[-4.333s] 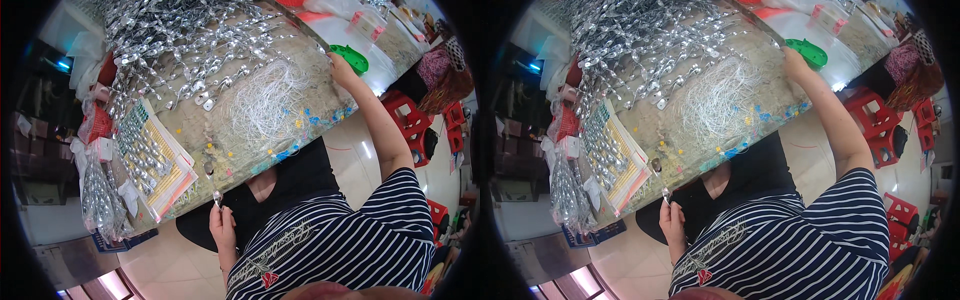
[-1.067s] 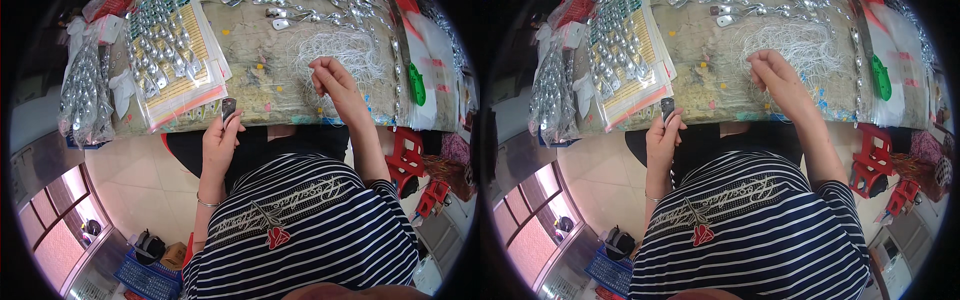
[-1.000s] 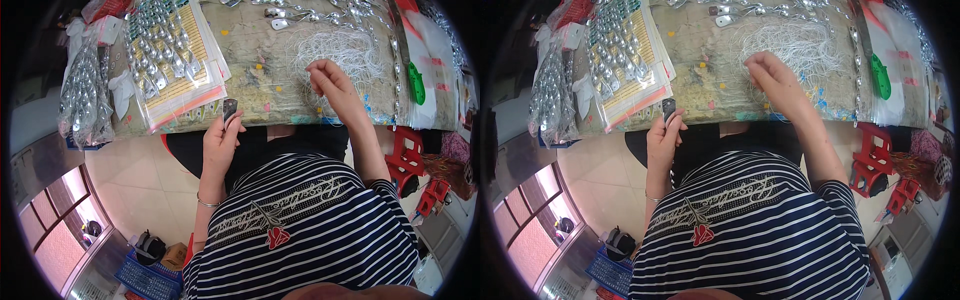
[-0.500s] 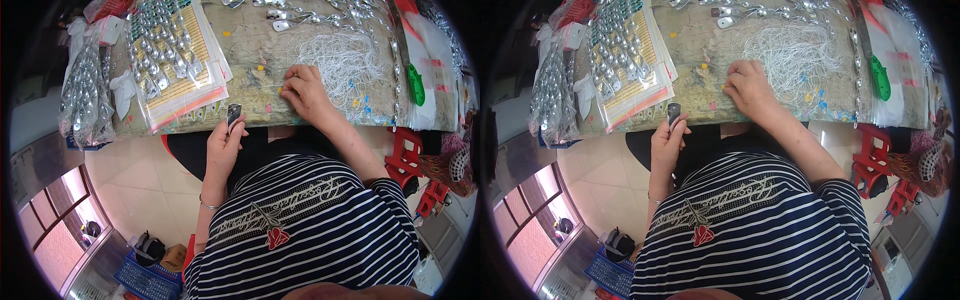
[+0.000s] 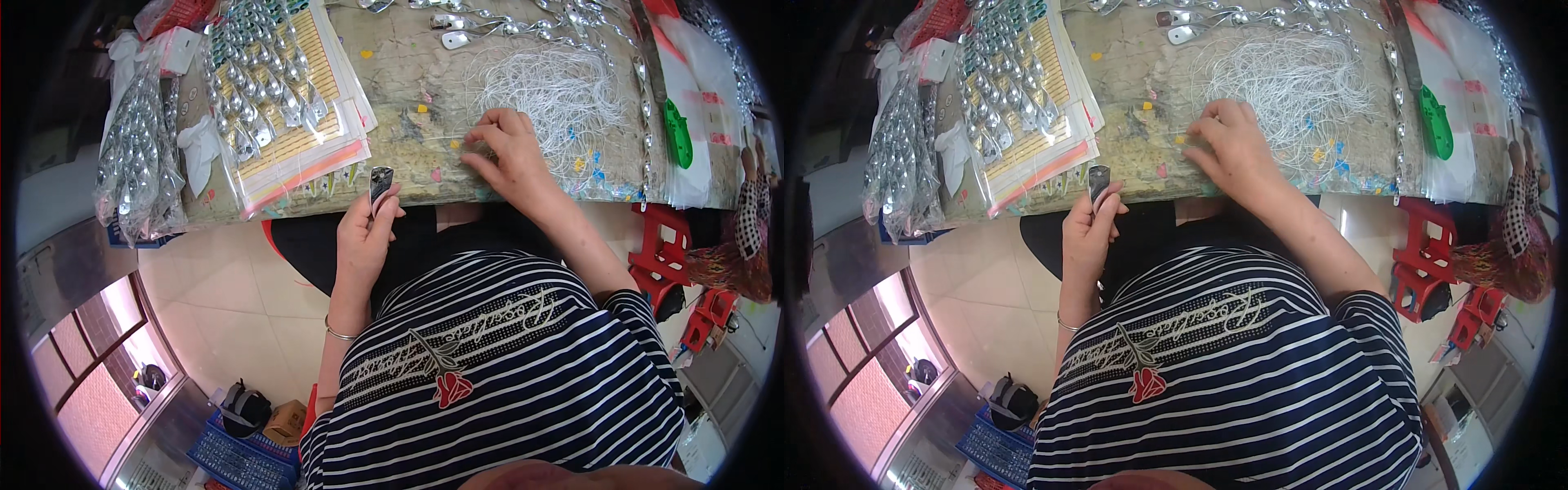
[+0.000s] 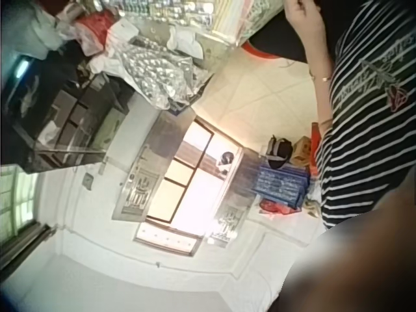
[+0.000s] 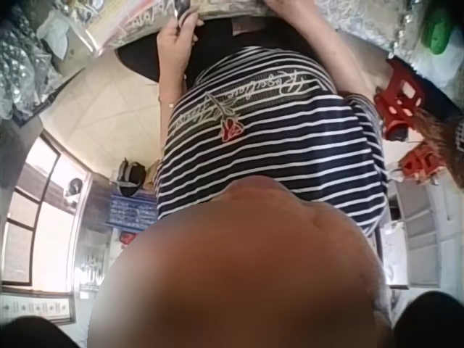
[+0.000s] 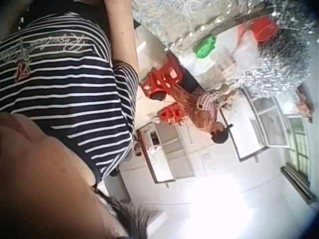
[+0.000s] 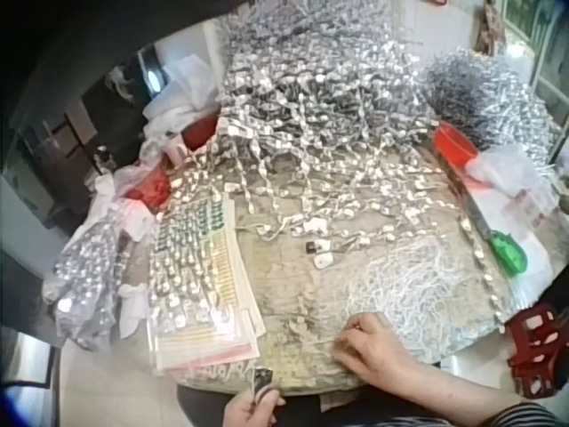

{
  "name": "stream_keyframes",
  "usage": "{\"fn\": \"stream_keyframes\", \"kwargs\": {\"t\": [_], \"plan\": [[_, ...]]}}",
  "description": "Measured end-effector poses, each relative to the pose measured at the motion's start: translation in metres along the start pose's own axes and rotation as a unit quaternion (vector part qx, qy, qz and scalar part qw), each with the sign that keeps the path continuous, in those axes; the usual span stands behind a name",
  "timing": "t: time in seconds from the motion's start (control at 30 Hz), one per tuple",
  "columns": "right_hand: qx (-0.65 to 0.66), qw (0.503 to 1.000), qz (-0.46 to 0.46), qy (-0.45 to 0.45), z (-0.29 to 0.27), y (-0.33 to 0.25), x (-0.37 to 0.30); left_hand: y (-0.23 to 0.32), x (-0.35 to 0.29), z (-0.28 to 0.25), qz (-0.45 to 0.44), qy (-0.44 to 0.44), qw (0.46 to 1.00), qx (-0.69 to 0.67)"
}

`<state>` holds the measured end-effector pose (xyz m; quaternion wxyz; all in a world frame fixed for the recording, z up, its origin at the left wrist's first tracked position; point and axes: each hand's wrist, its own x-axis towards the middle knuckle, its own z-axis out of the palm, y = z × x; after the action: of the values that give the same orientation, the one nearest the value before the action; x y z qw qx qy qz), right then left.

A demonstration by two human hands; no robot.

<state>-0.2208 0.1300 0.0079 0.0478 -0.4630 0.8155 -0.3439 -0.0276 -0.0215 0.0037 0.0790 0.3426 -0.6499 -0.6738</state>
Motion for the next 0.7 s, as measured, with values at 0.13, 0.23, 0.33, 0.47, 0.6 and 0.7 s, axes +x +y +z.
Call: {"fn": "stream_keyframes", "kwargs": {"t": [0.13, 0.23, 0.33, 0.47, 0.6, 0.7], "plan": [[-0.039, 0.999, -0.010, 0.011, 0.010, 0.007, 0.003, 0.003, -0.001, 0.000, -0.016, -0.011, 1.000, 0.000], [-0.029, 0.999, -0.021, 0.009, 0.014, 0.011, 0.004, 0.002, -0.002, 0.001, -0.014, -0.009, 1.000, -0.001], [-0.006, 1.000, -0.024, 0.005, 0.014, 0.010, 0.003, 0.001, -0.002, 0.001, -0.010, -0.002, 1.000, -0.007], [0.006, 1.000, -0.017, 0.012, 0.002, 0.007, -0.001, 0.002, -0.002, 0.001, -0.017, -0.004, 1.000, -0.008], [0.075, 0.996, 0.038, -0.015, -0.016, 0.001, -0.005, 0.000, -0.001, 0.001, -0.009, 0.000, 1.000, -0.004], [0.190, 0.975, 0.114, -0.033, -0.028, -0.002, -0.007, 0.002, 0.000, 0.002, -0.002, -0.004, 1.000, -0.007]]}}
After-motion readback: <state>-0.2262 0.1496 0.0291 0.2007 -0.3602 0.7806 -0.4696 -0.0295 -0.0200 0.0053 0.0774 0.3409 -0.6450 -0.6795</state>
